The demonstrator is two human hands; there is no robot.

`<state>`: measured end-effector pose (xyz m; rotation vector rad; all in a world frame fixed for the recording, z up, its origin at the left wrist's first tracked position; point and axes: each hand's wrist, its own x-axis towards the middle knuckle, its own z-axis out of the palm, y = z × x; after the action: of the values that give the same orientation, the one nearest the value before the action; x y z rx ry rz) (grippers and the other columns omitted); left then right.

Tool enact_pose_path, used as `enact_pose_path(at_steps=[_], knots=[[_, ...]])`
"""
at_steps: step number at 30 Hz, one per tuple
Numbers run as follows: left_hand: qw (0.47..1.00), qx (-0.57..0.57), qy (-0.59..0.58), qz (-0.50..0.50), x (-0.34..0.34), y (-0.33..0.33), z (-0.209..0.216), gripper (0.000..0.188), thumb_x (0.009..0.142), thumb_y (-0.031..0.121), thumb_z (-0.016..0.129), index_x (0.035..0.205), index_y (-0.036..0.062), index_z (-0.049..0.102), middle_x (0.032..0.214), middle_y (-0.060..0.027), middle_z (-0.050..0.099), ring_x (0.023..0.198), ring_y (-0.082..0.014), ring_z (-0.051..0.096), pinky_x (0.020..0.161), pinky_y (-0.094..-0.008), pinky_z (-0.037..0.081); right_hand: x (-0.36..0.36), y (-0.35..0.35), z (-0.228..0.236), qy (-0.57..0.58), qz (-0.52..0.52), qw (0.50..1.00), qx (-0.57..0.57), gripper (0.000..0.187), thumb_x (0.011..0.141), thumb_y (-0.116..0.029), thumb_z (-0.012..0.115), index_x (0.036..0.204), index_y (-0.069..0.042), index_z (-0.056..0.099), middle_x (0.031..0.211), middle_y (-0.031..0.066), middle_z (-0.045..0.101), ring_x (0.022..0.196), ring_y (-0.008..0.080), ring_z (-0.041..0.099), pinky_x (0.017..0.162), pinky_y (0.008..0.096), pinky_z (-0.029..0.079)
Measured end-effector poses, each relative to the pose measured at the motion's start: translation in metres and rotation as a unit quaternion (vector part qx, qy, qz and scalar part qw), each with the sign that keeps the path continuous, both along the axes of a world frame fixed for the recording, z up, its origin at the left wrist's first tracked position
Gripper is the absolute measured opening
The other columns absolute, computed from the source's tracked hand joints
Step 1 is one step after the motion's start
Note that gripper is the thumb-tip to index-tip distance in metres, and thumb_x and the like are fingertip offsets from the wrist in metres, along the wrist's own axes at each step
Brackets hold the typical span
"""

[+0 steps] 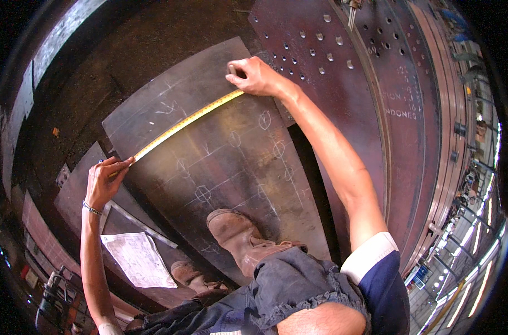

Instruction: The person measures a large metal sheet with a tape measure and marks points with chalk. They consult a paper document, reposition the tape measure multiple times, and continue marking the sheet in a workshop setting.

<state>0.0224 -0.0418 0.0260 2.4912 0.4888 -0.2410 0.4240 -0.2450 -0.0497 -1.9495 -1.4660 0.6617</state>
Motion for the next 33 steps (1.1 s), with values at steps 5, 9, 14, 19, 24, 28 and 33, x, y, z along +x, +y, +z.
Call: enact_pose_path(at_steps=[5, 9, 14, 19, 24, 28, 33], knots=[[1.000, -0.002, 0.016, 0.000, -0.002, 0.001, 0.005, 0.027, 0.084, 0.007, 0.068, 0.111, 0.0098, 0.075, 0.075, -0.0114, 0.061, 0.065, -0.0269, 0.061, 0.062, -0.0358, 0.048, -0.004, 0.009, 0.027, -0.012, -0.174, 0.971, 0.165, 0.014, 0.093, -0.018, 0.066, 0.090, -0.004, 0.063, 0.071, 0.0130, 0.065, 0.063, 0.0224, 0.065, 0.060, 0.0355, 0.051], [1.000, -0.012, -0.009, -0.005, -0.006, 0.002, 0.001, 0.029, 0.085, 0.008, 0.068, 0.113, 0.0106, 0.074, 0.073, -0.0115, 0.059, 0.064, -0.0270, 0.059, 0.061, -0.0365, 0.046, 0.006, -0.007, 0.025, -0.060, -0.196, 0.962, 0.181, 0.024, 0.095, -0.021, 0.060, 0.080, -0.002, 0.059, 0.072, 0.0130, 0.060, 0.064, 0.0270, 0.061, 0.060, 0.0378, 0.047], [1.000, -0.004, -0.003, -0.014, -0.004, 0.007, 0.001, 0.031, 0.084, 0.006, 0.068, 0.113, 0.0131, 0.075, 0.073, -0.0103, 0.061, 0.064, -0.0265, 0.061, 0.062, -0.0375, 0.048, 0.007, -0.042, 0.020, -0.052, -0.246, 0.962, 0.104, 0.021, 0.098, -0.018, 0.052, 0.090, -0.002, 0.062, 0.077, 0.0130, 0.062, 0.072, 0.0296, 0.065, 0.066, 0.0404, 0.050], [1.000, -0.009, -0.011, -0.005, -0.010, 0.008, -0.005, 0.030, 0.084, 0.006, 0.069, 0.112, 0.0133, 0.075, 0.073, -0.0102, 0.062, 0.063, -0.0258, 0.061, 0.060, -0.0372, 0.048, 0.004, -0.055, 0.019, -0.010, -0.252, 0.967, 0.041, 0.018, 0.098, -0.009, 0.047, 0.105, -0.002, 0.062, 0.087, 0.0143, 0.065, 0.081, 0.0283, 0.068, 0.072, 0.0407, 0.052], [0.999, -0.021, -0.020, -0.019, -0.013, 0.010, -0.006, 0.030, 0.085, 0.007, 0.067, 0.114, 0.0118, 0.074, 0.073, -0.0121, 0.058, 0.062, -0.0288, 0.058, 0.059, -0.0394, 0.046, -0.018, -0.053, 0.026, -0.081, -0.116, 0.989, 0.034, 0.014, 0.091, -0.006, 0.057, 0.103, -0.003, 0.064, 0.094, 0.0153, 0.059, 0.087, 0.0325, 0.065, 0.078, 0.0407, 0.052], [0.999, -0.026, -0.018, -0.023, -0.019, 0.014, -0.008, 0.031, 0.086, 0.010, 0.067, 0.116, 0.0149, 0.073, 0.071, -0.0117, 0.056, 0.062, -0.0299, 0.058, 0.059, -0.0411, 0.045, -0.052, -0.042, 0.036, -0.093, -0.027, 0.995, 0.019, 0.020, 0.082, -0.008, 0.068, 0.102, -0.005, 0.066, 0.096, 0.0128, 0.058, 0.093, 0.0311, 0.062, 0.082, 0.0406, 0.051], [0.999, 0.014, -0.027, -0.041, -0.022, 0.018, -0.010, 0.030, 0.084, 0.013, 0.068, 0.113, 0.0163, 0.075, 0.075, -0.0095, 0.061, 0.066, -0.0270, 0.062, 0.061, -0.0394, 0.048, -0.070, -0.038, 0.033, -0.150, 0.012, 0.989, 0.006, 0.020, 0.080, -0.008, 0.070, 0.100, -0.005, 0.067, 0.096, 0.0116, 0.057, 0.092, 0.0293, 0.061, 0.080, 0.0407, 0.051]])
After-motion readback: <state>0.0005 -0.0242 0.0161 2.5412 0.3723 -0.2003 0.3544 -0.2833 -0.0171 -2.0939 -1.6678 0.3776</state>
